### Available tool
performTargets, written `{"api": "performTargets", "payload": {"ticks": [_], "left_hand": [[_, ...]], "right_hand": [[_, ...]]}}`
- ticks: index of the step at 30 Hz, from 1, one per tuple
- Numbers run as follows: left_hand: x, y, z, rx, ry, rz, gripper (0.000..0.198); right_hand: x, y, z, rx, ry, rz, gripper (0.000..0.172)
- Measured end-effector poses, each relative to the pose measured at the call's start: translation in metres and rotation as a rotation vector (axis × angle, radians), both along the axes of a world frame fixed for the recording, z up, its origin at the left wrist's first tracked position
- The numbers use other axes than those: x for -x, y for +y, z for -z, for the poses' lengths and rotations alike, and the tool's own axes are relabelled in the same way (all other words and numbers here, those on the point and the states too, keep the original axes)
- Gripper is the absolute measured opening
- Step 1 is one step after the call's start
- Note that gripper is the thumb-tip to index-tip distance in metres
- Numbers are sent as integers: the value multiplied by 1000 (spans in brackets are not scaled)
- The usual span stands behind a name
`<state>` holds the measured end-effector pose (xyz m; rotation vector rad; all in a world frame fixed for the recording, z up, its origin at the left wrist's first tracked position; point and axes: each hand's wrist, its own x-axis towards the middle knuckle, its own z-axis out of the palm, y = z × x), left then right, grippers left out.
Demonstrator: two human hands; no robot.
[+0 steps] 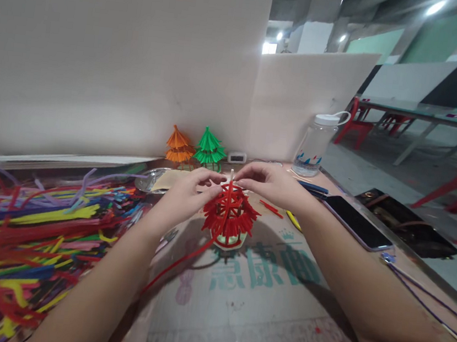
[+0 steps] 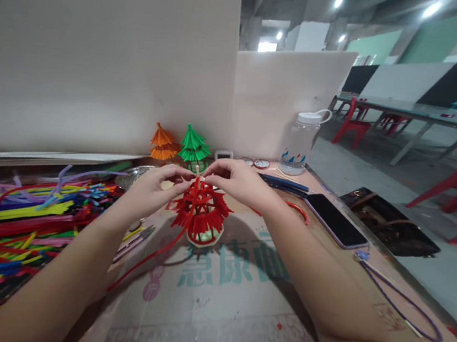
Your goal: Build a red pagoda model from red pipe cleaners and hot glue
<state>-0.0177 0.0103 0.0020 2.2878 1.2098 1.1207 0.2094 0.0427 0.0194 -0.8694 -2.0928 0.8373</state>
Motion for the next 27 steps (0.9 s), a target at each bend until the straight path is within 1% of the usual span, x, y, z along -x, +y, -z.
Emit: {"api": "performTargets", "payload": {"ticks": [2,4,6,8,10,13,15,18,20,23,27], "left_hand": [[9,-3,-5,80,58,33,28],[17,-8,-12,133,111,36,33],[22,-14,-18,136,149,-9,36],[23,-18,-22,127,163,-53,37],[21,-20,-24,144,157,-39,36],[15,-19,-21,165,122,17,33],[9,-17,-18,113,78,8,29],[1,-12,-10,-12,-7,-15,24],[-3,-8,-6,-44,-57,-2,21],[-5,-3,-1,-2,-117,38,20],[-6,0,-1,81,-197,50,20]], "right_hand": [[0,3,2,0,-23,-4,22],[0,5,4,-8,-49,-2,25],[1,6,6,7,-46,-21,26],[2,6,7,43,-28,-77,27],[1,7,9,62,-28,-127,28],[2,7,11,49,-46,-122,27],[5,7,12,54,-44,-104,24],[10,5,12,63,-25,-72,20],[13,3,12,43,-13,-49,18],[15,3,13,12,1,-38,20],[12,3,11,-3,6,-47,28]]}}
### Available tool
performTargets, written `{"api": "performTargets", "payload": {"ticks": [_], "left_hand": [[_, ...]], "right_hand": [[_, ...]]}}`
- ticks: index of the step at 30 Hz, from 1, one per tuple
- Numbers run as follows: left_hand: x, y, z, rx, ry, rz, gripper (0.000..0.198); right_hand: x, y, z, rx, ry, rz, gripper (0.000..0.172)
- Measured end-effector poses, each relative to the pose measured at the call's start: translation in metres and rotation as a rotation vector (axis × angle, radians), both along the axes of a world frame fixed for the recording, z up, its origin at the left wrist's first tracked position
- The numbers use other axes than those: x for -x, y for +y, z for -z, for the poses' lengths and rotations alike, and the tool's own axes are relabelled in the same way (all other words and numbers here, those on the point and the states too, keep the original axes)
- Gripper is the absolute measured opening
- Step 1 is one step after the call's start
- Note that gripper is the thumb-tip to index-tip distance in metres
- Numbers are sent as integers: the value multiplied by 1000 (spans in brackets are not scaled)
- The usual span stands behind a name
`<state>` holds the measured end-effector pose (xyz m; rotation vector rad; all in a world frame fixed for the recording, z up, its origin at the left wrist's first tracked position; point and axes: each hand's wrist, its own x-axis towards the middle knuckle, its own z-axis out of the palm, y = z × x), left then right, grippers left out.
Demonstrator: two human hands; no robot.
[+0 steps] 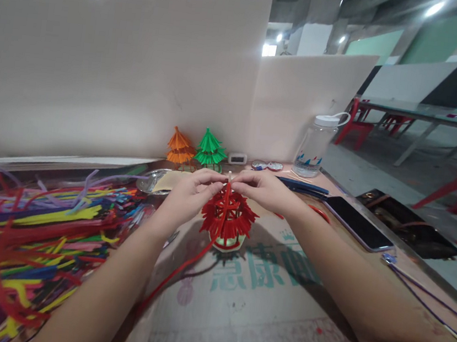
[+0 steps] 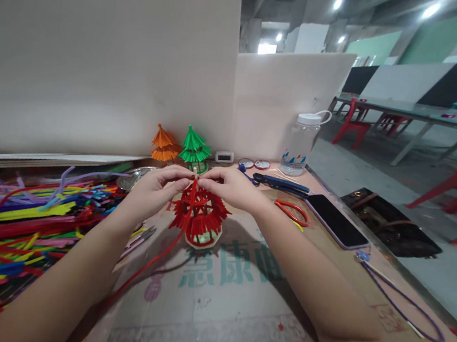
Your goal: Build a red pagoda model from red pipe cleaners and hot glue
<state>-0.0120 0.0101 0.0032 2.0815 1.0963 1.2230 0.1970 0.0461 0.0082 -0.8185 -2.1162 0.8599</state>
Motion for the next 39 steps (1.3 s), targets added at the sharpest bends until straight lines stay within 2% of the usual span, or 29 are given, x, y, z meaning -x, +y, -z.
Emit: {"api": "performTargets", "payload": {"ticks": [7,16,30,39], "left_hand": [[-8,-3,1,35,-144,-54,17],[-12,-3,4,24,-150,-68,15],[-13,0,12,-97,-104,-103,14],[-10,-1,6,-47,-105,-19,13]], "right_hand": [[1,-5,-4,3,1,27,33],[3,-6,-4,18,11,39,31],[2,-9,-8,-5,-6,38,28],[2,-5,-5,-4,-8,39,30]]}}
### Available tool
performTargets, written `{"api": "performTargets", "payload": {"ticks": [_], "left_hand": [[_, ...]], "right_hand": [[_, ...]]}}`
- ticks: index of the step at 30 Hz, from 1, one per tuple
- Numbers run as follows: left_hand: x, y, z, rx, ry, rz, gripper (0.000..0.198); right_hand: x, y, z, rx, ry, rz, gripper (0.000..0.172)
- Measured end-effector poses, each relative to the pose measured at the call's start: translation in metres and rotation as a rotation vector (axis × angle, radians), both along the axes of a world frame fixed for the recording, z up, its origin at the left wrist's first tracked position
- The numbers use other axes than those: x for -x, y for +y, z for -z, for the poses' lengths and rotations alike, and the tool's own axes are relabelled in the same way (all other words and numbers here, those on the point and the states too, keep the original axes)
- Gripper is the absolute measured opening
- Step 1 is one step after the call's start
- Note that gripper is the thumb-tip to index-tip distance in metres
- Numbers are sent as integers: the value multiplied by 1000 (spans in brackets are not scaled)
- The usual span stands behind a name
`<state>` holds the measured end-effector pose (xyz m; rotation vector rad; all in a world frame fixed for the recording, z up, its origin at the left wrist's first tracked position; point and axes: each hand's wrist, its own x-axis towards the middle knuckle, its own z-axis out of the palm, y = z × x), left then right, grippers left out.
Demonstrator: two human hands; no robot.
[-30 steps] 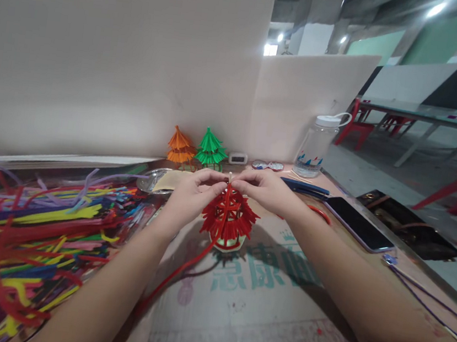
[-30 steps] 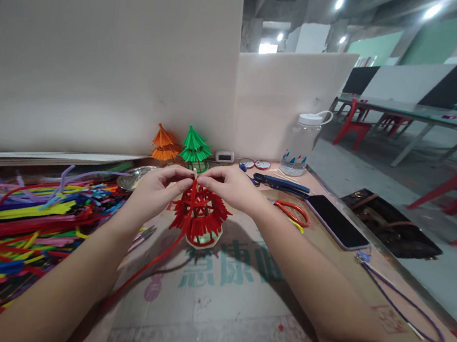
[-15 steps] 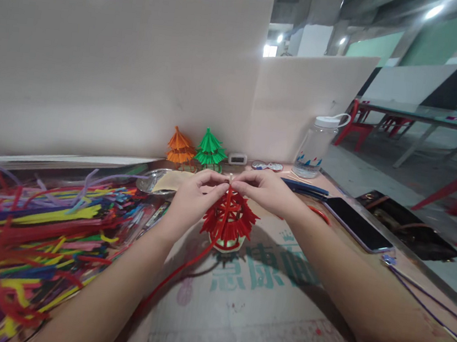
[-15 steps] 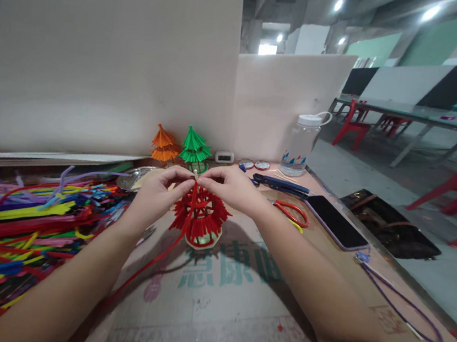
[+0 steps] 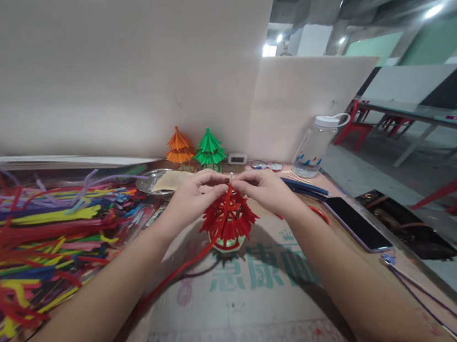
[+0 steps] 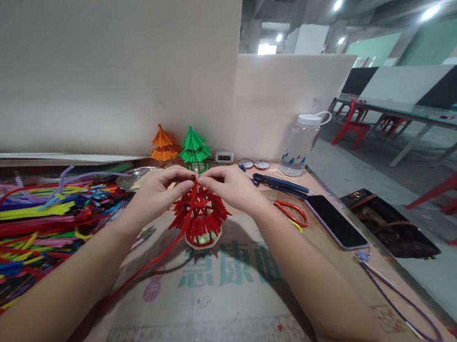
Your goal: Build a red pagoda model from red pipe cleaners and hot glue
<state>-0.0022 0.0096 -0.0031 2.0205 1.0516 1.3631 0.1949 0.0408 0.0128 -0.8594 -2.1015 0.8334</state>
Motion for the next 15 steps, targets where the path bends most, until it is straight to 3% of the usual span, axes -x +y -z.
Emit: {"api": "performTargets", "payload": {"ticks": [15], "left_hand": [[-4,-2,-1,83,-65,-4,19]], "right_hand": [[1,-4,-2,32,15,-23,27]]}}
